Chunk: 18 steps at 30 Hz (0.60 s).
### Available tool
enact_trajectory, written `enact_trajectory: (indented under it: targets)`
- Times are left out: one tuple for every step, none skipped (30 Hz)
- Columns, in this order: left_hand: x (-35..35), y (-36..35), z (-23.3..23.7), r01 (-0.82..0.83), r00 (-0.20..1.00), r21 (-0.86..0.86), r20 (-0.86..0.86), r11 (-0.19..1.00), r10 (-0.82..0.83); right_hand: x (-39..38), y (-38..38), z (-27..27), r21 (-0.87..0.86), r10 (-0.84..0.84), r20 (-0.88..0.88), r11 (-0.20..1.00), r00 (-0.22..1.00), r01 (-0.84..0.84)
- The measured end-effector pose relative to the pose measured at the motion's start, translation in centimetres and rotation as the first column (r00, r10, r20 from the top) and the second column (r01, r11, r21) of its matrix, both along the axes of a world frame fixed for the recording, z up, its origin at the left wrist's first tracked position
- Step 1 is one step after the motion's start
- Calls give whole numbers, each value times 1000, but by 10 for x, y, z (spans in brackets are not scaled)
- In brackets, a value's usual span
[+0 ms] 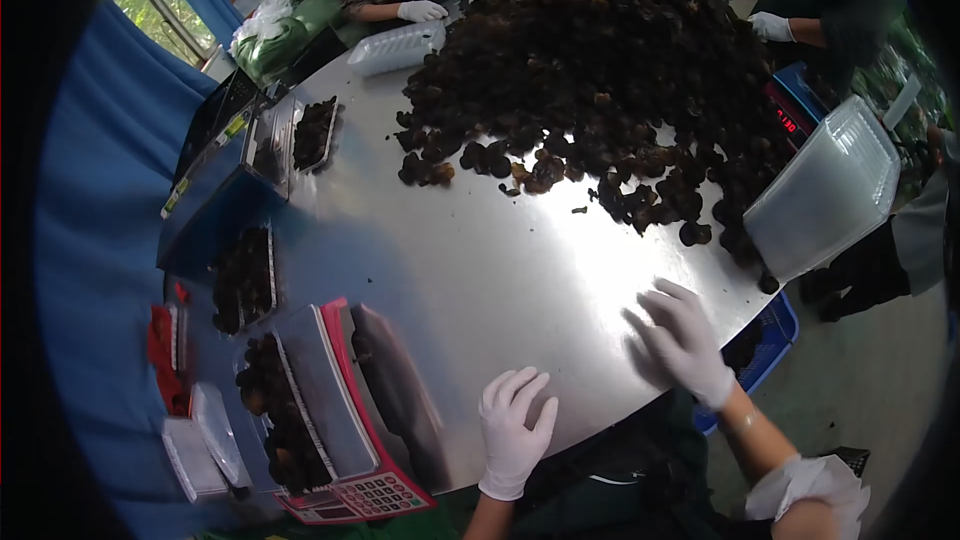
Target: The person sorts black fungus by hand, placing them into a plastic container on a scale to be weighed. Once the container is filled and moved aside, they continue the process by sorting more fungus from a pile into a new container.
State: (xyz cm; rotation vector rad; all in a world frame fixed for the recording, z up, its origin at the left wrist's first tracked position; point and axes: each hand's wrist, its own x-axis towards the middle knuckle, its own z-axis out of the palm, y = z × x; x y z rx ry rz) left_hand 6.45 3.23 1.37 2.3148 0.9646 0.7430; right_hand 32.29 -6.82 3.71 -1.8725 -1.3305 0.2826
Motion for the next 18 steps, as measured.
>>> enact_trajectory:
  targets:
    - [-1, 0, 1, 3, 1000, 0, -5, 1000, -3, 6, 30, -6, -11, 158, 170, 987, 973, -158]
    - [-1, 0, 2, 7, 1000, -21, 1, 1000, -7, 9, 63, -3, 6, 118, 210, 992, 970, -122]
    - [0, 1, 3, 9, 1000, -39, 9, 999, -9, 19, 94, -1, 26, 79, 251, 996, 965, -89]
    - [0, 1, 3, 11, 1000, -29, 14, 1000, -10, 43, 125, -9, 30, 7, 387, 999, 922, -20]
    - [0, 2, 2, 3, 1000, -31, 10, 1000, -3, 70, 158, -17, 45, -66, 518, 998, 853, 50]
    - [0, 1, 1, -4, 1000, -42, 3, 999, 4, 99, 187, -16, 95, -228, 495, 973, 838, 208]
    - [1, 2, 1, -1, 1000, -46, 5, 999, 1, 124, 210, -16, 132, -379, 464, 923, 801, 360]
    - [1, 2, 1, -7, 1000, -51, 9, 999, 7, 143, 225, -21, 63, -415, 520, 890, 747, 451]
    - [1, 1, 1, -15, 1000, -58, 13, 998, 16, 153, 233, -21, -1, -438, 578, 843, 688, 537]
    - [2, 1, 3, -17, 1000, -65, 14, 998, 18, 155, 237, -24, -153, -363, 624, 812, 693, 563]
    - [2, 1, 5, -22, 1000, -79, 15, 997, 23, 151, 241, -34, -133, -342, 638, 833, 690, 537]
    - [3, 2, 5, -28, 999, -93, 17, 995, 30, 145, 240, -32, -144, -252, 529, 915, 811, 378]
    - [5, 2, 4, -33, 999, -103, 18, 994, 35, 134, 235, -25, -137, -135, 410, 969, 902, 207]
    - [5, 2, 4, -40, 999, -102, 26, 994, 43, 114, 229, -24, -48, -84, 420, 992, 904, 115]
    - [5, 2, 4, -44, 998, -101, 31, 994, 48, 90, 220, -21, 41, -40, 430, 999, 902, 25]
    - [4, 2, 4, -40, 999, -109, 21, 993, 42, 65, 208, -13, 87, -13, 470, 996, 883, -32]
    - [3, 3, 3, -26, 1000, -95, 12, 995, 27, 41, 196, -8, 133, 8, 509, 987, 860, -88]
    - [2, 4, 2, -14, 1000, -80, 8, 997, 15, 25, 187, -9, 115, 97, 490, 978, 866, -175]
